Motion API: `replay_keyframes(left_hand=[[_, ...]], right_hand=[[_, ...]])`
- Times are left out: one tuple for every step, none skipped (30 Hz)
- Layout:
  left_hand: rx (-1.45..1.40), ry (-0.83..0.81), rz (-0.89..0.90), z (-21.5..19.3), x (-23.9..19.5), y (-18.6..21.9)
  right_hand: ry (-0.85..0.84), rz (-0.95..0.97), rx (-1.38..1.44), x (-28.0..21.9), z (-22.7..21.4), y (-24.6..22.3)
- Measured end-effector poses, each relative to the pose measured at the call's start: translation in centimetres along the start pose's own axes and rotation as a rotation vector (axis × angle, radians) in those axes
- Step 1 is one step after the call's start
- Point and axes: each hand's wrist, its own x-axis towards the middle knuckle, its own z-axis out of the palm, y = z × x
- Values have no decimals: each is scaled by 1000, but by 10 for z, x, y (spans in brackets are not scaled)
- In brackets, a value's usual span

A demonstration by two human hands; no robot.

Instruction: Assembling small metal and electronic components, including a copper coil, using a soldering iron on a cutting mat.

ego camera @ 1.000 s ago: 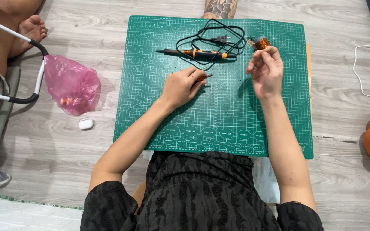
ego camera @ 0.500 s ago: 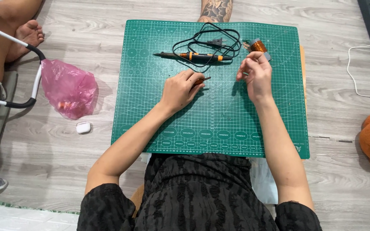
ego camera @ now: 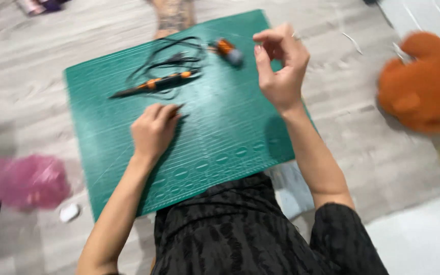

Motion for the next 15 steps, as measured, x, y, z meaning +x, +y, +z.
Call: replay_keyframes(left_hand=[[-35, -14, 39, -1, 1, 2], [-29, -23, 29, 0, 2, 4], [-23, -37, 16, 0, 3, 7], [-59, -56, 51, 2, 2, 9], [-28, -59, 40, 3, 1, 10], [4, -61, 29, 5, -1, 11], [-22, -79, 62, 7, -1, 12], [-17, -89, 65, 9, -2, 13], [-6, -93, 59, 9, -3, 12], [-25, -105, 83, 13, -3, 12], [3, -105, 85, 14, -6, 11], [31, -104, 86, 14, -8, 9], [25, -106, 93, 16, -9, 8], [49, -110, 106, 17, -9, 6], [75, -113, 116, 18, -11, 5]], right_hand=[[32, 17, -41, 2, -22, 0], [57, -111, -188, 3, -44, -1], [65, -230, -337, 2, -67, -3], [86, -204, -381, -5, -94, 7], [180, -157, -455, -15, -120, 16], [276, -111, -529, -27, -147, 23], [296, -89, -563, -49, -188, 58], [482, -98, -609, -74, -230, 89], [662, -122, -646, -98, -270, 120], [676, -110, -674, -120, -308, 133], [781, -108, -822, -140, -343, 147], [884, -108, -972, -160, -377, 159], [887, -107, -981, -193, -409, 178], [953, 16, -1107, -226, -440, 195], [1012, 142, -1226, -257, -471, 214]])
